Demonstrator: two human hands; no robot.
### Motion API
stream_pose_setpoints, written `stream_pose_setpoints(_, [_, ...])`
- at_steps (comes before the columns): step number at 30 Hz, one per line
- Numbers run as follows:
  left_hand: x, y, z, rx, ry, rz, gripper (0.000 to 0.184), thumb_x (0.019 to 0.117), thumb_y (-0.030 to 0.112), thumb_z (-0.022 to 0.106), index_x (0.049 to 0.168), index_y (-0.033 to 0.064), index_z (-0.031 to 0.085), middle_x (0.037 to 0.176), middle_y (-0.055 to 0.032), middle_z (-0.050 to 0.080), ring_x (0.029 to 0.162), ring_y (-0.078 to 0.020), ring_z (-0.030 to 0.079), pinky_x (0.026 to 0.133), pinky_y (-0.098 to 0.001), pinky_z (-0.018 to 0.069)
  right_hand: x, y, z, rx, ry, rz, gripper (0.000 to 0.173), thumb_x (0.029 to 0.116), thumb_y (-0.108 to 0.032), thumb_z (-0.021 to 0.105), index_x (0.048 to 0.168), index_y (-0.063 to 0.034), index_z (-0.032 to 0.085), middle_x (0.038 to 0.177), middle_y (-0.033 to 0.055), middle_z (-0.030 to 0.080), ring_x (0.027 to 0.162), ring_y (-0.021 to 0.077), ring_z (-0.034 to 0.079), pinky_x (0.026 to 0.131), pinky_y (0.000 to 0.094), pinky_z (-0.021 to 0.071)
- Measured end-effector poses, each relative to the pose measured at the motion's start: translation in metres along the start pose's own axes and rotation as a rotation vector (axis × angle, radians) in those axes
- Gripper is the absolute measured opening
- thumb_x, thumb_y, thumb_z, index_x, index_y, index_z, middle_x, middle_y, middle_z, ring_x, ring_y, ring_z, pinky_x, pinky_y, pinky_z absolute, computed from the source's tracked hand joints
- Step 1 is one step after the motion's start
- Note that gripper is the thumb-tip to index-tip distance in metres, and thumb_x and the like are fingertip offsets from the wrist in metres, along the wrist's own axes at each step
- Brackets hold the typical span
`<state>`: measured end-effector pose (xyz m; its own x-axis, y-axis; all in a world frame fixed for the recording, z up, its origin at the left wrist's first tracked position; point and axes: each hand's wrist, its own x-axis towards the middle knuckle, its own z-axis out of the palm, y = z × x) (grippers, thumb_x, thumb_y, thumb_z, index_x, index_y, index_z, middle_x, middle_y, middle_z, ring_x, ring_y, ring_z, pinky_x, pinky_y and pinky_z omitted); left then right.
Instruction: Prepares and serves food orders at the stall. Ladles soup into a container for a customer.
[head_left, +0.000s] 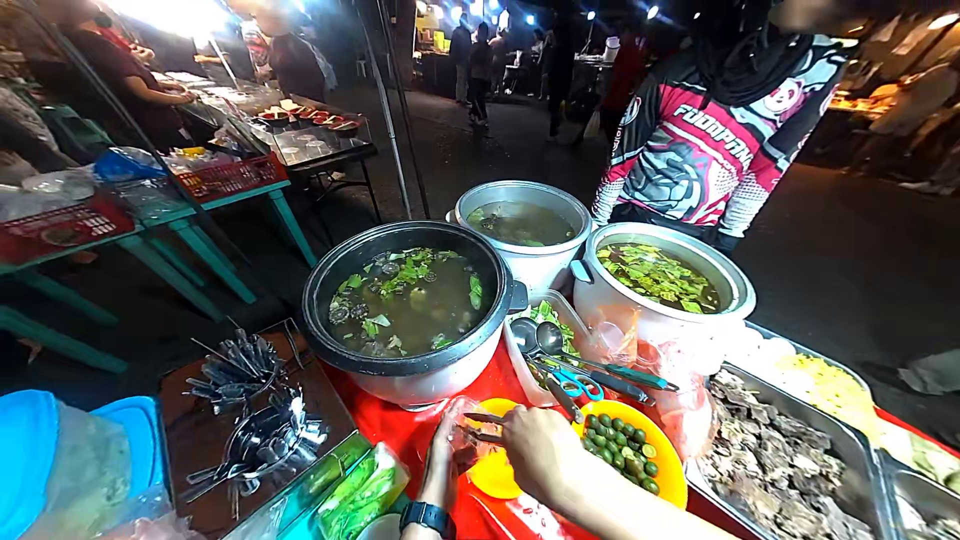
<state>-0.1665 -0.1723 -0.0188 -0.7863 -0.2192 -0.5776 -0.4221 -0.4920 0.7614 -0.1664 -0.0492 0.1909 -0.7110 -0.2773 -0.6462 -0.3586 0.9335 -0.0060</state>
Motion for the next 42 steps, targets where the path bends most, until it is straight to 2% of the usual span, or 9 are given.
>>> stream_pose_setpoints(6, [-0.018,0.033,-0.025,-0.101,0.158,0.009,0.043,0.1109,0.040,0.037,0.131,0.0142,0.065,0.102,-0.0146,0.069,0.078,-0.0255,0.066,0.066,-0.0424,0.0550,0.001,0.035,0.066,0.248,0.046,0.204,0.063,0.1003,-0.028,0.059,0.150,0.0051,0.040,0.144,0.0289,0.051,0.112,0.0478,0.065,0.089,0.0615,0.0545])
stream_pose_setpoints(10, [-0.025,0.033,-0.034,-0.058,0.149,0.048,0.042,0.1111,0.037,0.038,0.129,0.0118,0.067,0.097,-0.0130,0.069,0.070,-0.0215,0.064,0.060,-0.0365,0.0546,0.052,0.028,0.146,0.373,0.047,0.311,0.082,0.0926,-0.020,0.067,0.158,0.0064,0.026,0.152,0.0296,0.043,0.123,0.0485,0.059,0.092,0.0609,0.0541])
stream_pose_setpoints(14, [-0.017,0.030,-0.040,-0.053,0.145,0.018,0.039,0.1107,0.035,0.041,0.126,0.0085,0.066,0.090,-0.0136,0.069,0.067,-0.0220,0.064,0.059,-0.0369,0.0553,0.096,0.034,0.194,0.468,0.112,0.330,0.079,0.0976,-0.021,0.063,0.162,-0.0006,0.023,0.152,0.0274,0.044,0.123,0.0470,0.059,0.093,0.0611,0.0542])
stream_pose_setpoints(19, [-0.006,0.034,-0.034,-0.066,0.146,-0.060,0.041,0.1101,0.038,0.042,0.125,0.0081,0.065,0.088,-0.0138,0.067,0.064,-0.0213,0.062,0.058,-0.0357,0.0536,0.113,0.036,0.221,0.496,0.267,0.279,0.056,0.1025,-0.014,0.054,0.157,-0.0111,0.041,0.141,0.0220,0.058,0.113,0.0455,0.066,0.088,0.0609,0.0562])
stream_pose_setpoints(27, [0.021,0.025,-0.029,-0.076,0.082,-0.095,0.042,0.1101,0.040,0.039,0.130,0.0129,0.064,0.102,-0.0131,0.069,0.078,-0.0227,0.065,0.066,-0.0378,0.0538,0.069,0.079,0.146,0.720,0.160,0.109,0.044,0.0995,-0.031,0.063,0.141,-0.0156,0.064,0.118,0.0172,0.073,0.112,0.0361,0.068,0.100,0.0599,0.0491])
stream_pose_setpoints(34, [0.012,0.030,-0.008,-0.158,-0.028,-0.105,0.043,0.1113,0.039,0.034,0.123,0.0123,0.066,0.088,-0.0098,0.066,0.058,-0.0177,0.055,0.050,-0.0319,0.0477,0.033,0.061,0.051,0.445,0.060,-0.072,0.033,0.0996,-0.033,0.059,0.120,-0.0077,0.067,0.105,0.0191,0.071,0.104,0.0379,0.068,0.089,0.0614,0.0509])
stream_pose_setpoints(37, [0.010,0.037,-0.008,-0.209,-0.001,-0.100,0.046,0.1114,0.041,0.031,0.116,0.0090,0.063,0.082,-0.0097,0.066,0.061,-0.0189,0.060,0.054,-0.0345,0.0514,0.023,0.071,0.040,0.504,0.055,-0.113,0.042,0.0993,-0.042,0.061,0.126,-0.0091,0.066,0.105,0.0182,0.071,0.101,0.0358,0.068,0.089,0.0597,0.0503])
stream_pose_setpoints(40, [-0.002,0.048,-0.012,-0.225,-0.025,-0.112,0.050,0.1112,0.045,0.029,0.120,0.0079,0.063,0.080,-0.0111,0.066,0.056,-0.0182,0.059,0.050,-0.0333,0.0511,0.003,0.106,0.033,0.582,0.091,-0.092,0.048,0.1001,-0.042,0.062,0.141,-0.0156,0.062,0.114,0.0158,0.072,0.104,0.0320,0.069,0.093,0.0578,0.0512])
stream_pose_setpoints(42, [-0.017,0.061,-0.016,-0.189,-0.100,-0.070,0.048,0.1119,0.041,0.029,0.124,0.0082,0.062,0.083,-0.0104,0.069,0.058,-0.0166,0.062,0.053,-0.0315,0.0535,-0.002,0.141,0.027,0.572,0.189,0.011,0.047,0.1007,-0.040,0.062,0.141,-0.0163,0.063,0.117,0.0148,0.073,0.106,0.0320,0.070,0.096,0.0579,0.0520])
